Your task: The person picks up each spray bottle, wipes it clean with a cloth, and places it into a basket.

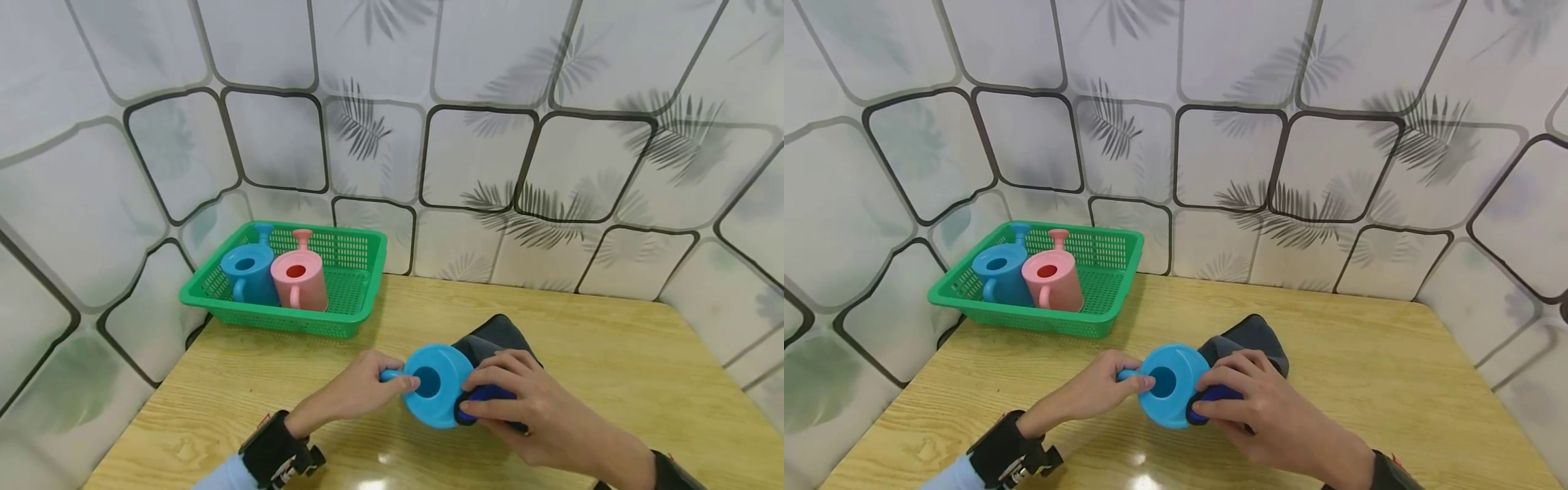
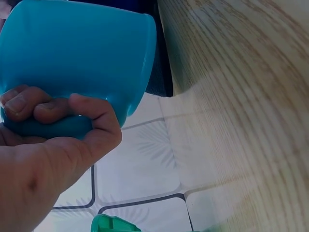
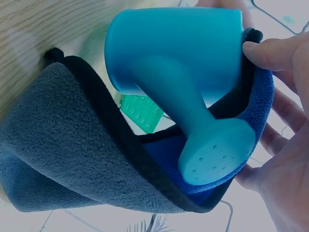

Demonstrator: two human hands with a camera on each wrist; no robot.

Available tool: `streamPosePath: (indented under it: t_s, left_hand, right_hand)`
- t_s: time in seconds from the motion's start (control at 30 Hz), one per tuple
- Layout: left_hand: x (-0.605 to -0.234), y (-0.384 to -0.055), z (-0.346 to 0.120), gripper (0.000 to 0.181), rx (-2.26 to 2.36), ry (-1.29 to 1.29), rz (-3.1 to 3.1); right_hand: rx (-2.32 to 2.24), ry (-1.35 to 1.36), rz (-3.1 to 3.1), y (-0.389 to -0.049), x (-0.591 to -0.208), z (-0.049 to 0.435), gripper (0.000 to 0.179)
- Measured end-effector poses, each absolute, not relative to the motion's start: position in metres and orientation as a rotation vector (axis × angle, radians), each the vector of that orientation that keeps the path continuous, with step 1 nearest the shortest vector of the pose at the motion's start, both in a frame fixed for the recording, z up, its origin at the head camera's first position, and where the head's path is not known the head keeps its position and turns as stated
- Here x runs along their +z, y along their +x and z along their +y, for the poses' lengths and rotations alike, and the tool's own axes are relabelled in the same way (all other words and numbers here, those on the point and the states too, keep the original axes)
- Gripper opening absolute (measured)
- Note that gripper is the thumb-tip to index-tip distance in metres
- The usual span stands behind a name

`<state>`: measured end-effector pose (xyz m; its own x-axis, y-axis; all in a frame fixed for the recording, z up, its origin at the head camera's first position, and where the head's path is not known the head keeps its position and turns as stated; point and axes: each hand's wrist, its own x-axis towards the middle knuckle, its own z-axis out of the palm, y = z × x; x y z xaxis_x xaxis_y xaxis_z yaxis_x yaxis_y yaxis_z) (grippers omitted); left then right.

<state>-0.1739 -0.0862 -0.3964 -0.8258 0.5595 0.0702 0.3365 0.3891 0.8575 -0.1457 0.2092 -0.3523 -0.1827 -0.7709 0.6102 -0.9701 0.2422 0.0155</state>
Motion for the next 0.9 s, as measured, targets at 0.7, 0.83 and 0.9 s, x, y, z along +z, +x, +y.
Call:
streamPosePath:
  t_s: [0.7,0.83,0.9]
  left_hand:
    - [-0.401,-0.174,-0.098,0.039,1.363,1.201,2.303]
    - [-0.401,-0.172,-0.096,0.040,1.266,1.435,2.369]
    - [-0.401,-0.170,-0.093,0.039,1.153,1.632,2.452]
  right_hand:
    - [0.682,1.538,-2.058,-0.157,-0.347,0.215,0.031]
    - [0.658,1.524,-2.054,-0.162,-0.345,0.218,0.033]
    - [0.652,1.513,-2.056,-0.165,-0.343,0.220,0.035]
